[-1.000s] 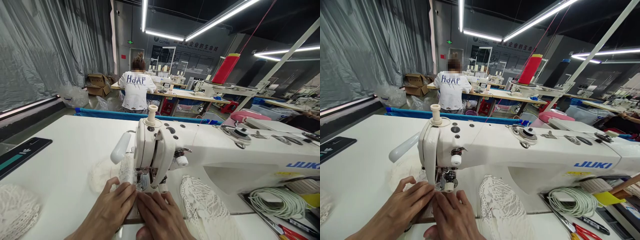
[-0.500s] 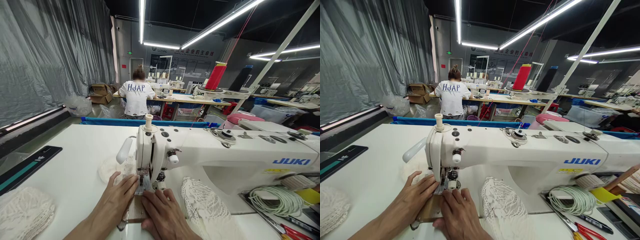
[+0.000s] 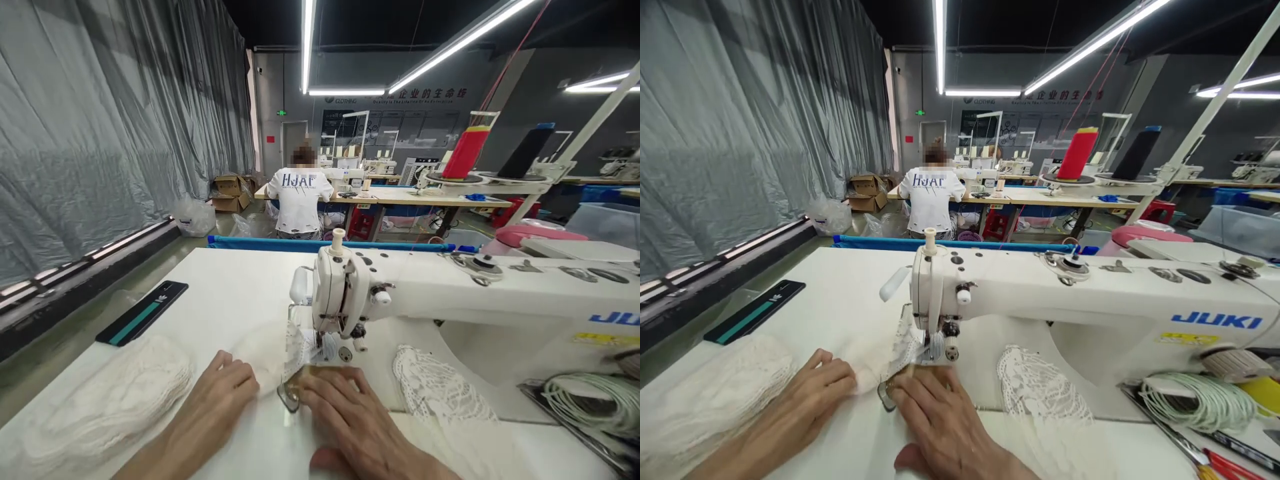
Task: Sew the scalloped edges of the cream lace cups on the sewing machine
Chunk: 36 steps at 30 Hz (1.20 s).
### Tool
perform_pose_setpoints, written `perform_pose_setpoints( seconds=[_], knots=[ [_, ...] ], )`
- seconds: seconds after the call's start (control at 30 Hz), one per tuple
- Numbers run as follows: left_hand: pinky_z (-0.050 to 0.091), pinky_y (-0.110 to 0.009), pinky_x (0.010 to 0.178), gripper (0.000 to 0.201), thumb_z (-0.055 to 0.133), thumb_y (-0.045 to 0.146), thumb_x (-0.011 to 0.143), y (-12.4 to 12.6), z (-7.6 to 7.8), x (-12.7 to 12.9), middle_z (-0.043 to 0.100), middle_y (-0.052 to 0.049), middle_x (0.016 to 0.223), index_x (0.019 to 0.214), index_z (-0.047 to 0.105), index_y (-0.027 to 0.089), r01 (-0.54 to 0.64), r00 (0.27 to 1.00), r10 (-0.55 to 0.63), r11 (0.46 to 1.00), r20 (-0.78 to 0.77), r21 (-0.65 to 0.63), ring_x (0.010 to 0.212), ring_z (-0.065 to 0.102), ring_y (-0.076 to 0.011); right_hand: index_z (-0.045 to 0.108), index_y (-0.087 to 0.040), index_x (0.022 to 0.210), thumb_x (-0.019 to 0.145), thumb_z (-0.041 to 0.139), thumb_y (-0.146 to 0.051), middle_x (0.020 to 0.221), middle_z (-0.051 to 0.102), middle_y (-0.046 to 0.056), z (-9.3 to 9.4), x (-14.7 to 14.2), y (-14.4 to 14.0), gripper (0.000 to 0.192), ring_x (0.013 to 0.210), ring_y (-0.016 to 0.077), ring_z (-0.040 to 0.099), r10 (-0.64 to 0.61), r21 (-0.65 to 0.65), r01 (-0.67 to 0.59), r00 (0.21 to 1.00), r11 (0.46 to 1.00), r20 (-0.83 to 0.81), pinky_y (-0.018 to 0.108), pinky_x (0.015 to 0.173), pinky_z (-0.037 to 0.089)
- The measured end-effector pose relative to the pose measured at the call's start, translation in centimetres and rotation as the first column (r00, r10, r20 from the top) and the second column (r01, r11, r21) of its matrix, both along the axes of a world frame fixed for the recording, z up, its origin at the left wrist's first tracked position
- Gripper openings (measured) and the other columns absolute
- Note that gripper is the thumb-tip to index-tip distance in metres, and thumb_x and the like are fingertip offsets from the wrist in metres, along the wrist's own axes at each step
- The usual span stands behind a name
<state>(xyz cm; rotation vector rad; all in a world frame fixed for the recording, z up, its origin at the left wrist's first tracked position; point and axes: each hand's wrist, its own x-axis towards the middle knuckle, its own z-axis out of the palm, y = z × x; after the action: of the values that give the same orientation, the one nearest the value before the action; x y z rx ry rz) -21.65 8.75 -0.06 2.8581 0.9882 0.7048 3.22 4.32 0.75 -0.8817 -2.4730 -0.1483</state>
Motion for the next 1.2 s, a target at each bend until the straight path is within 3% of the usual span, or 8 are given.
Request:
perform_pose_setpoints(
  seconds=[0.13, 0.23, 0.37, 0.47, 0.53, 0.8, 0.97, 1.2],
  knots=[
    [0.030, -0.030, 0.067, 0.031, 0.026, 0.011, 0.093, -4.5, 0.9, 0.1, 0.051, 0.001, 0.068, 0.072, 0.047, 0.018, 0.055, 0.998, -0.063, 0.965, -0.024, -0.256, 0.061, 0.041, -0.0141, 0.053, -0.014, 0.116, 0.074, 0.076, -0.036, 0.104, 0.065, 0.007, 1.8, -2.9, -1.0, 0.052, 0.096, 0.0204, 0.056, 0.061, -0.288, -0.046, 0.997, 0.956, 0.044, 0.036, 0.087, 0.036],
    [0.035, -0.026, 0.069, 0.019, 0.044, 0.030, 0.093, -6.9, 1.8, -0.6, 0.057, 0.002, 0.076, 0.079, 0.053, 0.020, -0.030, 0.999, 0.006, 0.811, -0.043, -0.585, 0.075, 0.047, -0.0166, 0.064, -0.017, 0.085, 0.070, 0.077, -0.016, 0.070, 0.064, -0.004, 1.9, -4.2, -1.3, 0.019, 0.068, 0.0131, 0.056, 0.049, -0.529, -0.050, 0.999, 0.847, -0.017, 0.032, 0.081, 0.037],
    [0.038, -0.026, 0.075, 0.021, 0.069, 0.037, 0.073, -9.5, 1.8, -1.5, 0.062, 0.002, 0.089, 0.090, 0.064, 0.025, -0.099, 0.979, 0.204, 0.521, 0.012, -0.848, 0.089, 0.051, -0.0214, 0.068, -0.013, 0.073, 0.067, 0.080, -0.023, 0.059, 0.058, -0.004, 1.8, -3.3, -2.7, 0.017, 0.056, 0.0084, 0.052, -0.003, -0.840, -0.246, 0.959, 0.484, -0.282, 0.019, 0.059, 0.038],
    [0.036, -0.024, 0.069, 0.026, 0.069, 0.045, 0.071, -11.0, 1.1, -1.3, 0.059, 0.001, 0.075, 0.076, 0.065, 0.019, 0.070, 0.959, 0.241, 0.315, 0.151, -0.946, 0.075, 0.051, -0.0176, 0.069, -0.010, 0.078, 0.068, 0.078, -0.037, 0.062, 0.059, -0.002, 2.0, -1.6, -4.7, 0.030, 0.056, 0.0076, 0.051, -0.097, -0.896, -0.418, 0.896, 0.151, -0.434, 0.016, 0.054, 0.039],
    [0.033, -0.023, 0.063, 0.032, 0.068, 0.048, 0.071, -11.7, 0.8, -0.8, 0.053, 0.002, 0.069, 0.071, 0.064, 0.016, 0.217, 0.943, 0.220, 0.169, 0.251, -0.961, 0.068, 0.046, -0.0143, 0.069, -0.010, 0.078, 0.066, 0.078, -0.043, 0.066, 0.060, -0.002, 2.0, -0.7, -6.2, 0.037, 0.059, 0.0077, 0.051, -0.138, -0.884, -0.465, 0.873, 0.049, -0.467, 0.016, 0.057, 0.040],
    [0.023, -0.023, 0.054, 0.043, 0.061, 0.055, 0.077, -13.7, -0.2, 1.4, 0.040, 0.003, 0.062, 0.064, 0.058, 0.014, 0.274, 0.951, 0.152, -0.009, 0.270, -0.962, 0.060, 0.035, -0.0106, 0.069, -0.008, 0.077, 0.065, 0.079, -0.043, 0.062, 0.053, -0.004, -0.5, -0.5, -11.3, 0.038, 0.054, 0.0042, 0.042, -0.244, -0.853, -0.519, 0.822, 0.050, -0.514, 0.014, 0.049, 0.032],
    [0.024, -0.023, 0.055, 0.049, 0.068, 0.062, 0.066, -14.9, -1.8, 1.2, 0.044, 0.003, 0.065, 0.070, 0.060, 0.014, 0.305, 0.927, 0.270, -0.132, 0.262, -0.943, 0.062, 0.036, -0.0110, 0.069, -0.007, 0.077, 0.066, 0.079, -0.039, 0.065, 0.057, -0.001, -2.8, -0.3, -12.3, 0.035, 0.056, 0.0045, 0.047, -0.366, -0.822, -0.561, 0.789, -0.100, -0.494, 0.013, 0.052, 0.037],
    [0.029, -0.021, 0.057, 0.038, 0.069, 0.051, 0.071, -15.7, -2.4, 1.0, 0.048, 0.002, 0.065, 0.076, 0.066, 0.013, 0.178, 0.952, 0.266, -0.066, 0.154, -0.982, 0.063, 0.040, -0.0113, 0.069, -0.012, 0.087, 0.054, 0.084, -0.042, 0.072, 0.060, -0.001, -4.6, -0.9, -13.1, 0.047, 0.062, 0.0070, 0.051, -0.482, -0.774, -0.612, 0.733, -0.162, -0.479, 0.017, 0.060, 0.042]
  ],
)
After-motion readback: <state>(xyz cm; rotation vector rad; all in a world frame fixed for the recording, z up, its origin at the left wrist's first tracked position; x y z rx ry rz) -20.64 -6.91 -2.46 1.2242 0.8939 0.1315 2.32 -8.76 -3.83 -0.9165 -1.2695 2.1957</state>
